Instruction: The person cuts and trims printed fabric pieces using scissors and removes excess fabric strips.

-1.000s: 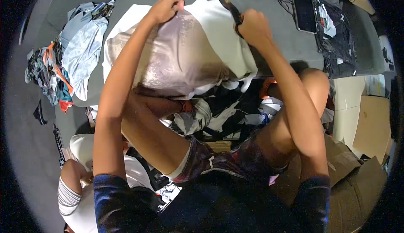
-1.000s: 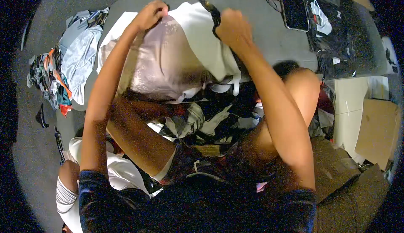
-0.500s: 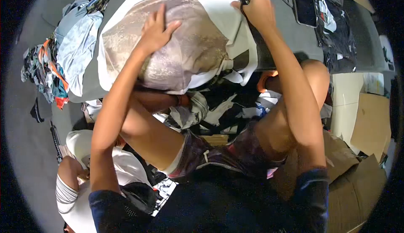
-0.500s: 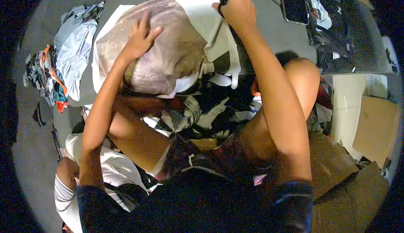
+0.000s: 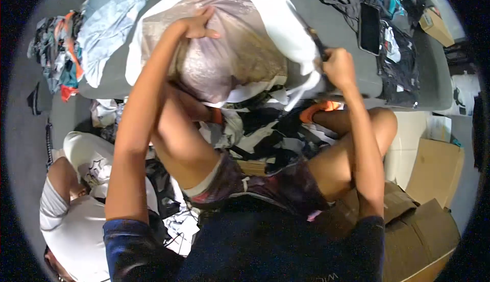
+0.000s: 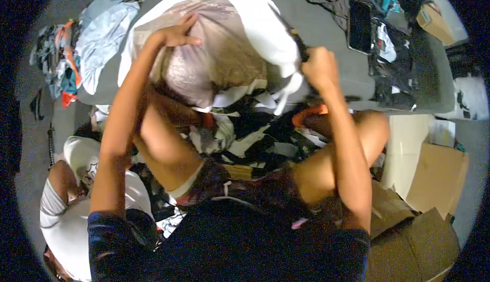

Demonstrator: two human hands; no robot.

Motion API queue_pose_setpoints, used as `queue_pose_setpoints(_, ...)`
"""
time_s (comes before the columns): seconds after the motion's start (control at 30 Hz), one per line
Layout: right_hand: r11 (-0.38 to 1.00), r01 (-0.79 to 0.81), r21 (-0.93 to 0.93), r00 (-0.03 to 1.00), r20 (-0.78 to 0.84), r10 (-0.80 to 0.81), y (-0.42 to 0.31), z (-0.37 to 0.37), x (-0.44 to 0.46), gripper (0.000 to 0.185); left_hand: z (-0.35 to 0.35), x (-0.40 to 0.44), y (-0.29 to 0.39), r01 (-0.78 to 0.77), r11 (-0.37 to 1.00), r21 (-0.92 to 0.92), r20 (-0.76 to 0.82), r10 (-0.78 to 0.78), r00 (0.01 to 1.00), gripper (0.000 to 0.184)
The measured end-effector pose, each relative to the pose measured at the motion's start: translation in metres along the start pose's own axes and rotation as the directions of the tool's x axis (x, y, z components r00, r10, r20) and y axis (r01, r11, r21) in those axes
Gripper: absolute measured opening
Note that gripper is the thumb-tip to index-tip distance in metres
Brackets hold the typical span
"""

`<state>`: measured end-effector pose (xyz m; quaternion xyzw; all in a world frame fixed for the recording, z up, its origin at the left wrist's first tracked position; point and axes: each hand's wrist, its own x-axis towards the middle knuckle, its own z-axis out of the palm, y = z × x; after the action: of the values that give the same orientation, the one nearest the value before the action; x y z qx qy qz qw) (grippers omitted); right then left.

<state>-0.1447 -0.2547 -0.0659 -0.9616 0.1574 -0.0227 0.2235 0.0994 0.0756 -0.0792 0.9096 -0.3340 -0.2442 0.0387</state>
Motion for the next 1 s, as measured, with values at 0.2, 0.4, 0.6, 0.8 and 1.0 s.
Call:
queue_pose_setpoints(0.2,0.996,-0.09,0.005,0.982,-0.167,0.09,0.029,-0.024,0.0,0.039,-0.012,-0.001,0.024,0.083,0.983,0.163,0.06,-0.093,0.994,0.114)
queue_pose_setpoints(0.4,0.665,-0.083,0.742,0.94,0.279,-0.194,0.034,-0.028,-0.049,0.049,0.013,-0.016,0.098,-0.496,0.849,-0.18,-0.351,0.416,0.839,0.087)
queue_pose_setpoints(0.6,0.746,-0.107,0.657,0.778,0.523,-0.349,0.036,-0.005,-0.112,0.054,0.063,-0.003,0.108,-0.658,0.748,0.089,-0.505,0.603,0.617,0.101)
queue_pose_setpoints(0.8,0.818,-0.255,0.516,0.687,0.692,-0.223,0.052,-0.004,-0.116,0.067,0.067,-0.024,0.089,-0.584,0.791,0.184,-0.495,0.588,0.64,0.108)
queue_pose_setpoints(1.0,0.861,-0.193,0.471,0.711,0.671,-0.208,0.053,-0.005,-0.117,0.059,0.063,-0.02,0.094,-0.62,0.77,0.149,-0.438,0.614,0.657,0.099)
